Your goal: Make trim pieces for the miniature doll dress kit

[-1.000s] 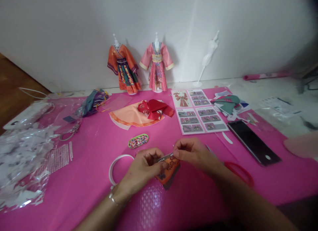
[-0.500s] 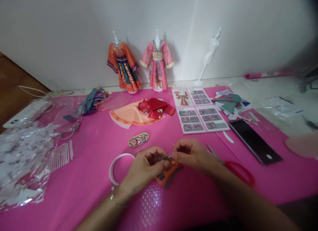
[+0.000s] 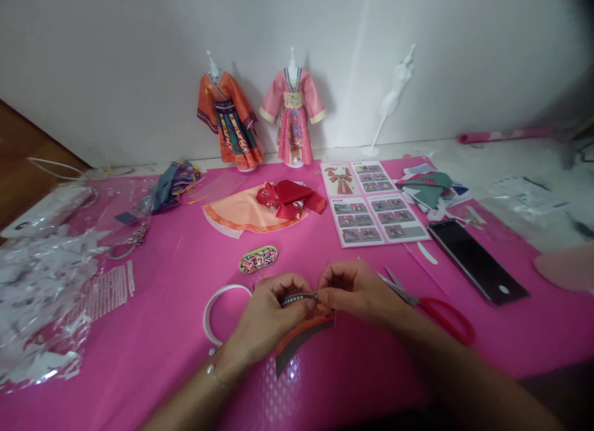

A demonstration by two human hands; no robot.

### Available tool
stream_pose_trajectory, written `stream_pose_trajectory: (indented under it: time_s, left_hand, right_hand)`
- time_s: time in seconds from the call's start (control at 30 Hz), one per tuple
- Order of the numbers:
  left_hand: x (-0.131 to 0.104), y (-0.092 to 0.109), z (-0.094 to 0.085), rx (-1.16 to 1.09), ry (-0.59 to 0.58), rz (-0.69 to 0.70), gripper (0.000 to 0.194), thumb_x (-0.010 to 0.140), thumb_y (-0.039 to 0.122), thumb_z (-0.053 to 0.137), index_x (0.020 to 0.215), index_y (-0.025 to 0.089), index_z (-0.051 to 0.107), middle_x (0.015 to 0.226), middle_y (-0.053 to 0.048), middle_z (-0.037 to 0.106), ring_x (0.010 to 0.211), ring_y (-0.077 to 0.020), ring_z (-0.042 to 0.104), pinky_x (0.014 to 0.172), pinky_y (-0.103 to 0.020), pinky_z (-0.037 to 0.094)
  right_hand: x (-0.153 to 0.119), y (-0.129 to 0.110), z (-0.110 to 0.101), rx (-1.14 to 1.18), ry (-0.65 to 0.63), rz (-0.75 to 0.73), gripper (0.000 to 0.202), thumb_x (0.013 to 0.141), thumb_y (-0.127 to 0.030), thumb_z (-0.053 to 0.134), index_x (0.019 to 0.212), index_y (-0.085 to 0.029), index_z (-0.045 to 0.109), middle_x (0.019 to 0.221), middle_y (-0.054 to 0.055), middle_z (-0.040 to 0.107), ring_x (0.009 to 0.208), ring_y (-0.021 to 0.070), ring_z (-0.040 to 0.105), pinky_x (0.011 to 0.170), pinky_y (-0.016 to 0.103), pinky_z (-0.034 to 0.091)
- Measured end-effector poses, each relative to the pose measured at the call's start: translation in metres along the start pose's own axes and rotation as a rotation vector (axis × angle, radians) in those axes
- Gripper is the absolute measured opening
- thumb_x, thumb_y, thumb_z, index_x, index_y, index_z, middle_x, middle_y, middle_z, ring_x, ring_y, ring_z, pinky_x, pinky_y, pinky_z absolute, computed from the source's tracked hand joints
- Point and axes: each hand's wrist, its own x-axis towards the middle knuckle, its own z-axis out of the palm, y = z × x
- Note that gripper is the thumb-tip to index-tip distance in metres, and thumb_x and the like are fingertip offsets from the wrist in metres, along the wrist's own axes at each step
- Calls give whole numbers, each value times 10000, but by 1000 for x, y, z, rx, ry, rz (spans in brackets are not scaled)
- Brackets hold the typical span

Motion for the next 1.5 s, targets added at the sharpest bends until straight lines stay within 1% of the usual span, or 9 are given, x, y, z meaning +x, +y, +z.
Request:
stream_pose_trajectory:
  time_s: [0.23,0.4,0.57,0.73,0.87,1.07,1.13,1.3,1.5]
  left_hand:
    - [1,-5,-3,68,-12,54,182,635,267,716,654,156,573,583,31,564,530,-78,457,502,-196,344]
    - [3,-8,-7,32,33,99,156,680,264,684,662,158,570,584,45,528,536,-68,432,499,-184,326]
    - [3,-8,-7,-6,15,60,198,683,303,713,695,159,578,567,40,555,498,-75,457,487,-198,349]
    - [1,-7,-5,-64,-127,65,292,637,336,798,708,138,595,676,-6,629,633,-120,560,608,-235,432]
    - [-2,-7,-6,-136,-126,66,305,751,422,723,781,138,616,679,-12,642,633,-132,587,628,-259,462]
    - [1,-10,-5,-148,-121,25,372,689,452,786,720,132,598,625,-19,658,568,-143,617,579,-258,497]
    - [2,-12,-6,-163,-97,24,343,703,422,787,712,132,604,614,-15,661,547,-134,616,560,-242,497]
    - [2,-10,-7,-368,22,47,278,708,350,801,716,144,615,613,19,656,519,-86,591,532,-188,490]
    - [4,-10,-6,-372,38,-18,323,627,352,851,685,139,615,562,24,629,470,-78,558,483,-184,485]
  right_hand:
    - [-1,-4,0,36,3,-7,182,725,-338,686,691,-177,608,591,-23,589,555,100,503,527,226,363]
    - [0,-3,-2,91,-80,2,268,706,-396,749,752,-170,613,655,-29,578,605,101,503,576,233,370]
    - [2,-1,-3,156,1,-58,293,711,-409,761,733,-166,599,724,-2,627,681,120,557,661,254,417]
    - [1,-5,-7,228,-8,-15,340,655,-423,799,721,-165,587,660,-9,618,584,104,555,572,235,425]
    - [0,-6,-7,147,-47,80,300,646,-377,797,743,-160,614,627,-16,623,553,93,551,530,210,413]
    - [-1,-3,-6,75,-33,110,323,653,-387,808,787,-151,633,601,-30,604,516,79,525,479,186,379]
    - [-2,-3,-7,123,-66,109,361,667,-417,811,842,-155,633,642,-19,628,542,91,556,499,195,402]
    - [2,-3,-15,234,-310,50,307,713,-370,793,878,-139,676,786,23,681,685,129,618,682,266,492]
    - [7,-7,-23,239,-10,-32,243,696,-309,787,855,-169,668,820,14,694,716,126,631,666,245,485]
